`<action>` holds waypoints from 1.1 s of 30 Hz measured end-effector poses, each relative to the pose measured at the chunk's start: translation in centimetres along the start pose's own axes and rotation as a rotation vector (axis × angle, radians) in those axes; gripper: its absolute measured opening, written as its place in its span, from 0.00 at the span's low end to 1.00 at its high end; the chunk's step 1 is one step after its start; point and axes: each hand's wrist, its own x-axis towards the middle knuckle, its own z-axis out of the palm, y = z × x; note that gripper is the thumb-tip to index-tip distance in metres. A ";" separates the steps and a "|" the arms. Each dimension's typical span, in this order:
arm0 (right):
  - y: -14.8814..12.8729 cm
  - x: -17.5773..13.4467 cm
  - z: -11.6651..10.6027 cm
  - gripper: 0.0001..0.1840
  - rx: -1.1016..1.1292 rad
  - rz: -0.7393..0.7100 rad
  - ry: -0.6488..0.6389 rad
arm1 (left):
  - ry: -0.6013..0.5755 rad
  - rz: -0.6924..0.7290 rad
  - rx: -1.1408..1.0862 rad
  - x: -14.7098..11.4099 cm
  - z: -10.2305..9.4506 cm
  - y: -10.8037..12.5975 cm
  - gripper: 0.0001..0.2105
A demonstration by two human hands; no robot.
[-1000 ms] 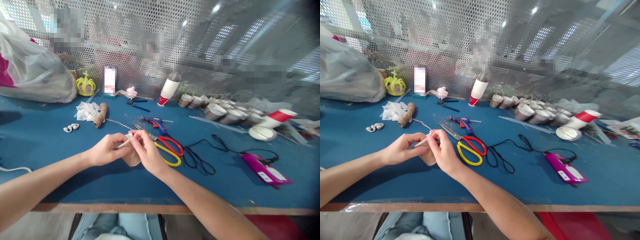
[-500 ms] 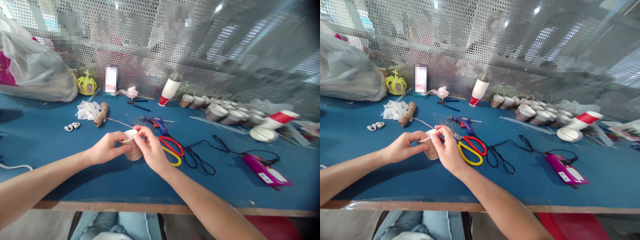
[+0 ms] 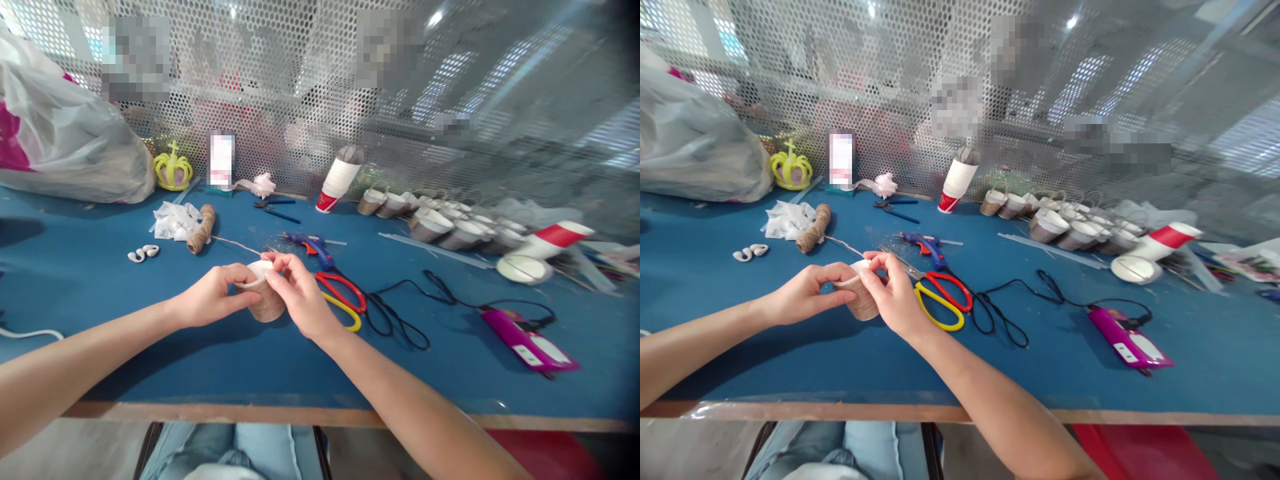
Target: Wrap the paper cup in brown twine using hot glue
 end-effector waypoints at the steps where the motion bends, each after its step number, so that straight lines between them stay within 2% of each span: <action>1: 0.0 0.1 0.0 0.07 0.036 0.026 -0.006 | -0.001 0.000 -0.002 0.0 0.0 0.0 0.08; 6: 0.1 0.4 -0.3 0.08 0.063 0.055 -0.054 | -0.008 -0.023 -0.006 0.0 0.0 0.2 0.09; 11: -0.1 0.4 -0.4 0.07 -0.055 -0.016 -0.070 | -0.015 -0.069 -0.080 0.0 -0.1 1.1 0.07; 19: -0.6 -0.2 0.2 0.03 -0.291 -0.163 -0.042 | 0.046 -0.112 -0.149 -0.1 0.1 1.6 0.09; 25: -1.1 -0.2 -0.1 0.04 -0.318 -0.185 -0.060 | 0.060 -0.094 -0.145 -0.2 0.1 1.5 0.08; 27: -1.9 0.9 -0.6 0.06 -0.298 -0.127 -0.103 | 0.052 -0.083 -0.131 -0.3 0.1 1.5 0.07; 30: -3.1 4.2 -0.9 0.10 -0.350 -0.066 -0.180 | 0.037 -0.075 -0.115 -0.3 0.1 1.5 0.05; 31: -3.4 5.6 -0.8 0.11 -0.444 -0.061 -0.221 | 0.031 -0.067 -0.113 -0.4 0.1 1.5 0.05; 33: -3.5 8.6 0.2 0.13 -0.732 -0.045 -0.413 | 0.016 -0.036 -0.107 -0.4 0.2 1.5 0.05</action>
